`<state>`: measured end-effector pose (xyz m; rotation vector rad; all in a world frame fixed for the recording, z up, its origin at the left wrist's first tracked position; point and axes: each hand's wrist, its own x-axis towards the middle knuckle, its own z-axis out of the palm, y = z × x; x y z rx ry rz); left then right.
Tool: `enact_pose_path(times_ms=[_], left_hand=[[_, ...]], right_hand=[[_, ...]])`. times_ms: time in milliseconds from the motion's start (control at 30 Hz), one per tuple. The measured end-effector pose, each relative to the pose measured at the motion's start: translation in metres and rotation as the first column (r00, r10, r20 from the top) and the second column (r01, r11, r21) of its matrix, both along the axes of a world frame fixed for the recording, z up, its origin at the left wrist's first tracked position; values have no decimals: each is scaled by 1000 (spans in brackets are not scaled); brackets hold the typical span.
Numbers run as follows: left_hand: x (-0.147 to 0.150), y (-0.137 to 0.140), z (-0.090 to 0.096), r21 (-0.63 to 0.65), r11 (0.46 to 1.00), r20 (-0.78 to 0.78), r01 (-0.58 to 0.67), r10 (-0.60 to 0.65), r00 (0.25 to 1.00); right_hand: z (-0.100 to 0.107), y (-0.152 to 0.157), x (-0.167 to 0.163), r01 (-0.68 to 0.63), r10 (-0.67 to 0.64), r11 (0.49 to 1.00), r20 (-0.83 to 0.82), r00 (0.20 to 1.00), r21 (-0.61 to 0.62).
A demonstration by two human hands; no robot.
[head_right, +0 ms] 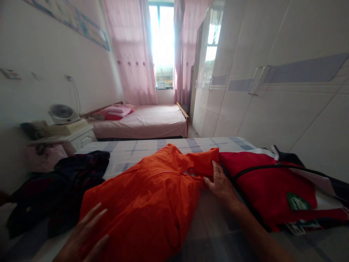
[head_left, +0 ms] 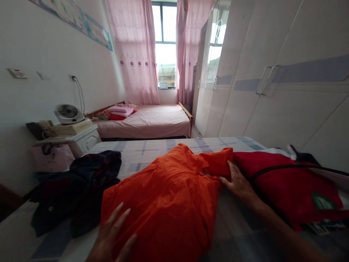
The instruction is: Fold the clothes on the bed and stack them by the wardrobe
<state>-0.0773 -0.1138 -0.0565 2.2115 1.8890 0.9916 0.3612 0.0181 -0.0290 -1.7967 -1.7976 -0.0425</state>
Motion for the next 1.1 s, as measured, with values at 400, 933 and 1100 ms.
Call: enact_pose_path(times_ms=[400,933,1100], left_hand=[[-24,35,14,-450,809,738,-378,575,353],[-8,54,39,-473,812,636,-344,584,504],[-4,56,54,-510,846,856,-156,518,7]], right_hand=[[39,-28,16,77,-71,988,-52,996,134],[40,65,-45,-266,256,963,399,880,-30],[53,74,-51,-277,309,935,127,943,-220]])
